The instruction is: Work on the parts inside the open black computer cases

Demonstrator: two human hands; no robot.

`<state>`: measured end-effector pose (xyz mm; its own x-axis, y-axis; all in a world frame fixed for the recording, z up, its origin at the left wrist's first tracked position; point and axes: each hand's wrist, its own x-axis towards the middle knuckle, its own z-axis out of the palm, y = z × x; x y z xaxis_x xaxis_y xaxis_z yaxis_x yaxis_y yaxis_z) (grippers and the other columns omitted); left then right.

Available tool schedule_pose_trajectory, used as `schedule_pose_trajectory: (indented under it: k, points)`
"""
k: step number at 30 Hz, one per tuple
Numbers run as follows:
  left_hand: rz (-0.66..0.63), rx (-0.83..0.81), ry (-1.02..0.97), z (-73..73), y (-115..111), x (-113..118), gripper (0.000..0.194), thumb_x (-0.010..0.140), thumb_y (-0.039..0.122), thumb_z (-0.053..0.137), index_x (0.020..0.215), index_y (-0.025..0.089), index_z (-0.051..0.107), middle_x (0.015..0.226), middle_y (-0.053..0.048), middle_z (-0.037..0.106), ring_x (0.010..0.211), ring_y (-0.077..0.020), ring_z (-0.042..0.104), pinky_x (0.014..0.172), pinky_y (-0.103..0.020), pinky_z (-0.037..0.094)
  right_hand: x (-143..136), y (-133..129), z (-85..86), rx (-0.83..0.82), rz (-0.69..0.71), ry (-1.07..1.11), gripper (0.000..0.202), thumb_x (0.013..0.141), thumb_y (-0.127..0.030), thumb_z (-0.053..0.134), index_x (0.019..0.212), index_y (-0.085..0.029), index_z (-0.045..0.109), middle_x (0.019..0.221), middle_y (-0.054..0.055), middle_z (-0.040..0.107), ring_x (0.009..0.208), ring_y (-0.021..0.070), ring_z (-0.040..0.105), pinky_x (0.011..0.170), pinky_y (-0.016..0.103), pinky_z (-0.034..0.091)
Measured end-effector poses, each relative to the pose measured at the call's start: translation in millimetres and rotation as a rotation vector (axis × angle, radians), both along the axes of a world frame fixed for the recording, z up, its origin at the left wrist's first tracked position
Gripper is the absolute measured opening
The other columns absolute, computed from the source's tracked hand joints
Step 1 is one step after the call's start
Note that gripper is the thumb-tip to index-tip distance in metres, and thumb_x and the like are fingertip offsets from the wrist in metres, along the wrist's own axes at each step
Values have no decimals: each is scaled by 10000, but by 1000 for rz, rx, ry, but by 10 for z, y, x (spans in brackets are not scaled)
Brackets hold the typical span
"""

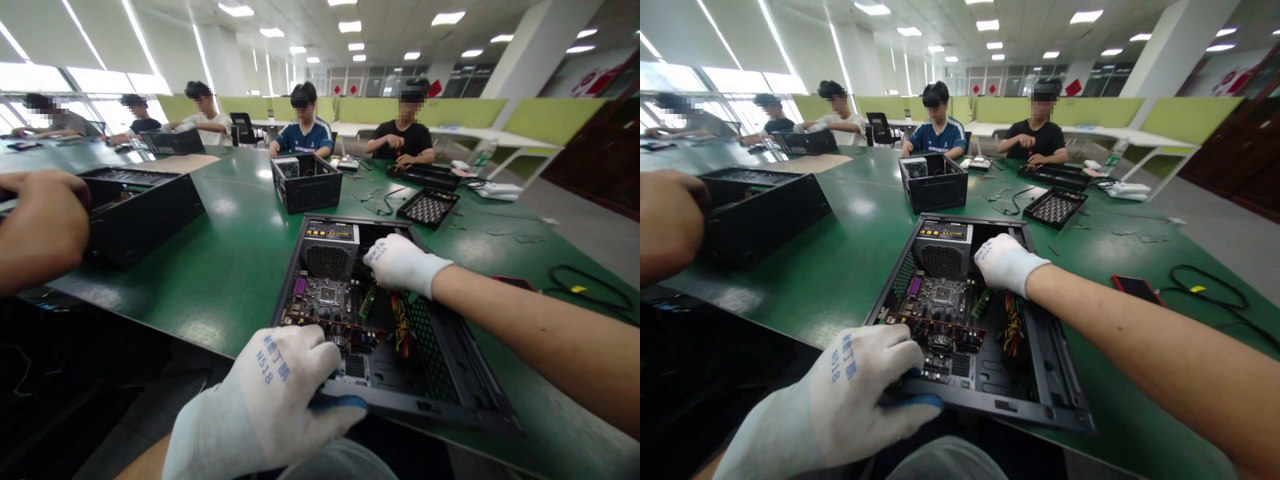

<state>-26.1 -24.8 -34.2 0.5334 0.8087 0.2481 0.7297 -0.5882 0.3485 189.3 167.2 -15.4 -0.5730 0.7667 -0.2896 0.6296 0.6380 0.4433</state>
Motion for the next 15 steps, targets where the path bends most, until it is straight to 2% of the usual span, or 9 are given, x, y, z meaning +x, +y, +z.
schedule_pose_trajectory:
  k: [4, 8, 11, 15]
  points:
    - [6, 34, -1, -9, -10, 8, 291, 871, 470, 755, 833, 232, 592, 785, 13, 628, 653, -171, 552, 569, -315, 342, -11, 98, -61, 26, -29, 57, 204, 889, -197, 619, 936, -128, 806, 999, 186, 798, 960, 317, 759, 766, 376, 511]
    - [9, 49, -15, -12, -17, 15, 280, 846, 443, 781, 860, 233, 597, 794, 16, 626, 651, -167, 546, 571, -315, 353, 111, 91, -54, 108, -26, 186, 374, 1005, -386, 509, 1032, -138, 788, 1056, 179, 786, 1040, 329, 724, 856, 405, 506]
    - [10, 58, -41, 4, -18, 18, 273, 838, 423, 787, 875, 234, 594, 793, 21, 623, 657, -168, 547, 581, -318, 369, 299, -16, -25, 162, -27, 472, 464, 1034, -494, 454, 1130, -155, 755, 1109, 147, 772, 1058, 289, 694, 911, 376, 492]
    - [1, -53, -55, 78, -14, 26, 144, 903, 329, 698, 944, 244, 589, 832, 26, 636, 718, -169, 584, 630, -315, 415, 564, -252, -51, 128, -48, 922, 390, 1008, -497, 525, 1060, -190, 760, 1033, 90, 768, 964, 244, 678, 870, 343, 488]
